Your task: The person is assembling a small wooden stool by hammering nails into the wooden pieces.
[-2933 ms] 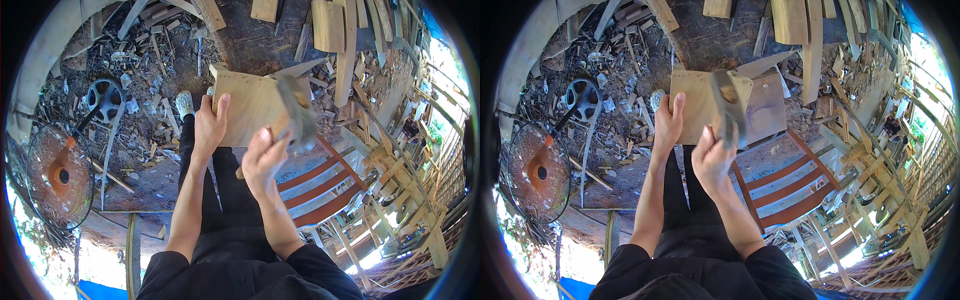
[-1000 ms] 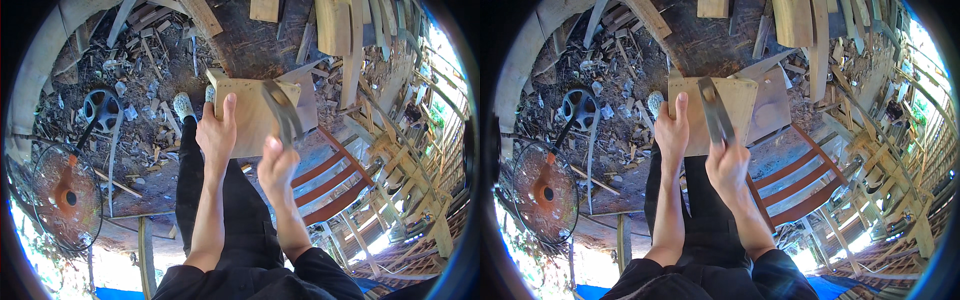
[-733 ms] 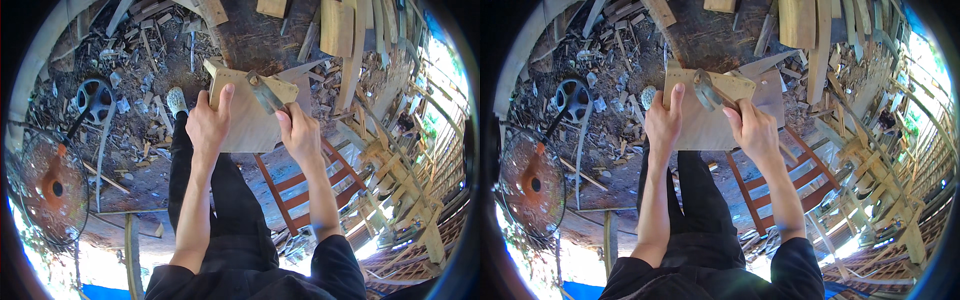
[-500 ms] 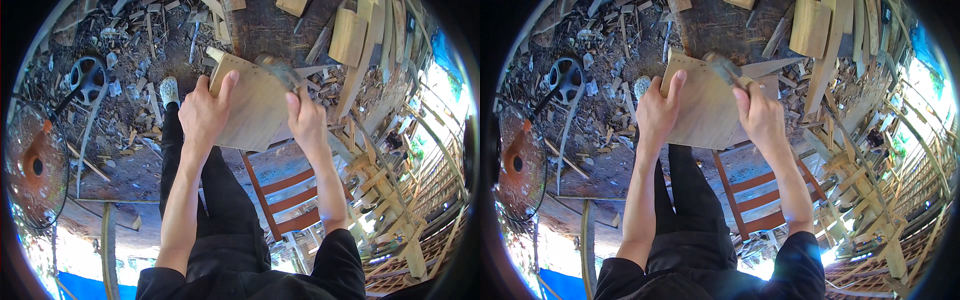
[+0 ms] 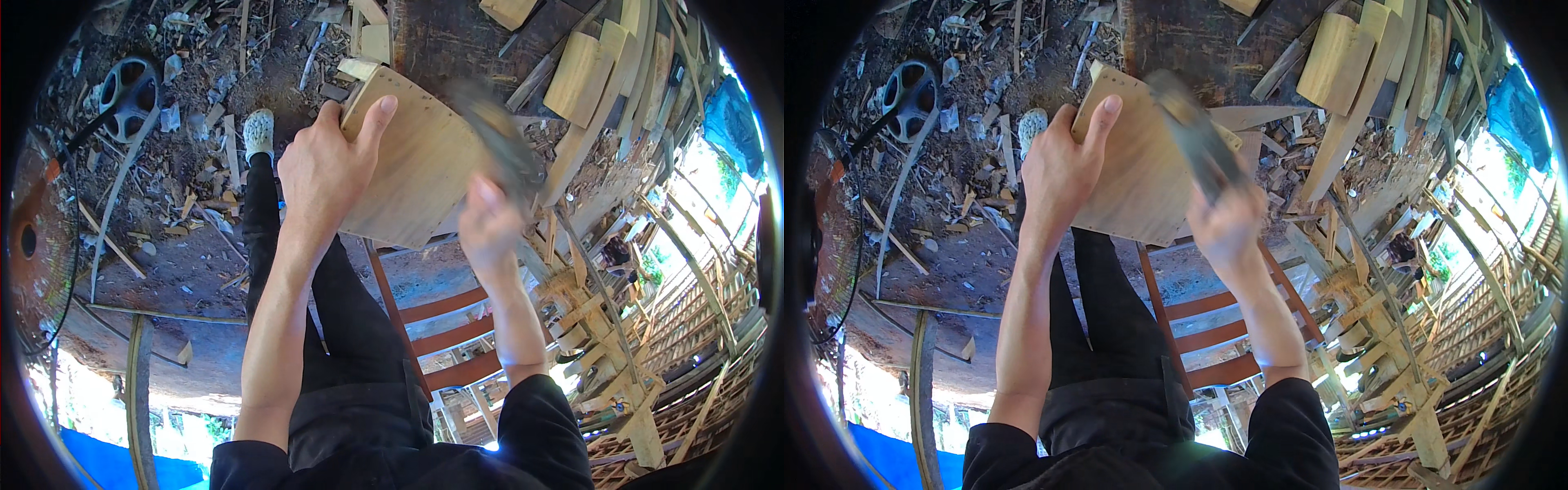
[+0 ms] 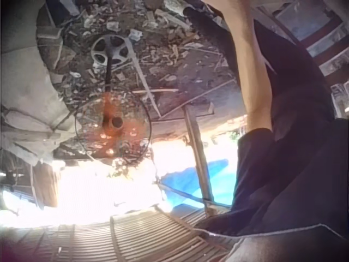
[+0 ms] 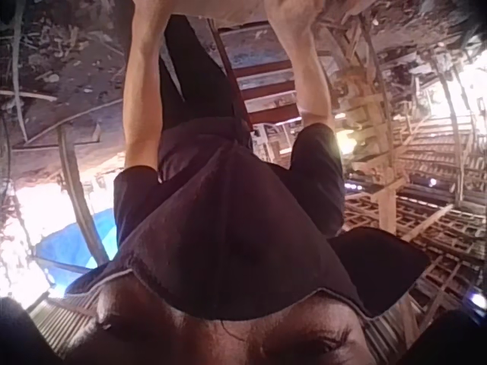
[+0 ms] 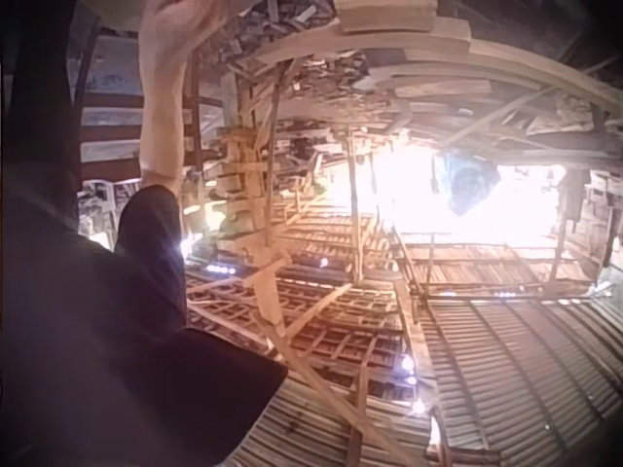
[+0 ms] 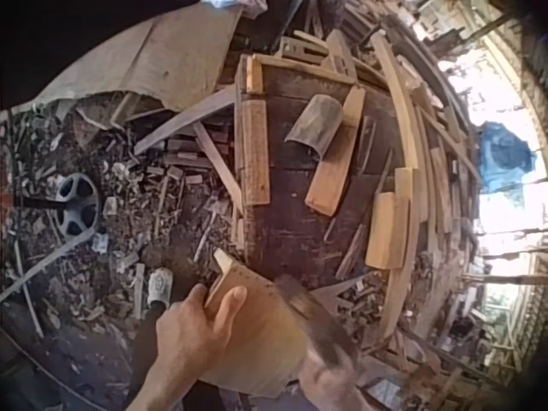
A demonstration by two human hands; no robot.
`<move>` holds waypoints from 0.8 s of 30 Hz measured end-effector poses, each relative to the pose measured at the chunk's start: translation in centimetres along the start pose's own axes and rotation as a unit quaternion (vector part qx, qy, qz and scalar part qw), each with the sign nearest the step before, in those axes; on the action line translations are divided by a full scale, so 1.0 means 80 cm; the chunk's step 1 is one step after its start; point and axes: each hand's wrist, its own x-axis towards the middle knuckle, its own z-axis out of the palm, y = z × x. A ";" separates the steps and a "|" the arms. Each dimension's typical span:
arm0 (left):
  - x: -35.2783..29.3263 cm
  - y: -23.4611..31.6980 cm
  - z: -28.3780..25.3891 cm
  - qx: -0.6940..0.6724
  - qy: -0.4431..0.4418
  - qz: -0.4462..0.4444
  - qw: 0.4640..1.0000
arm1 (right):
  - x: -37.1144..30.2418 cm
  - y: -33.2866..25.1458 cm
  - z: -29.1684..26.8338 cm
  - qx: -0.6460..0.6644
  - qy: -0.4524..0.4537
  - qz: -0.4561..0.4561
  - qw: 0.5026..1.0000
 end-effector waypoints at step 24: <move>0.003 -0.009 0.006 0.000 0.002 -0.001 1.000 | -0.030 -0.044 -0.004 -0.046 0.000 0.199 0.979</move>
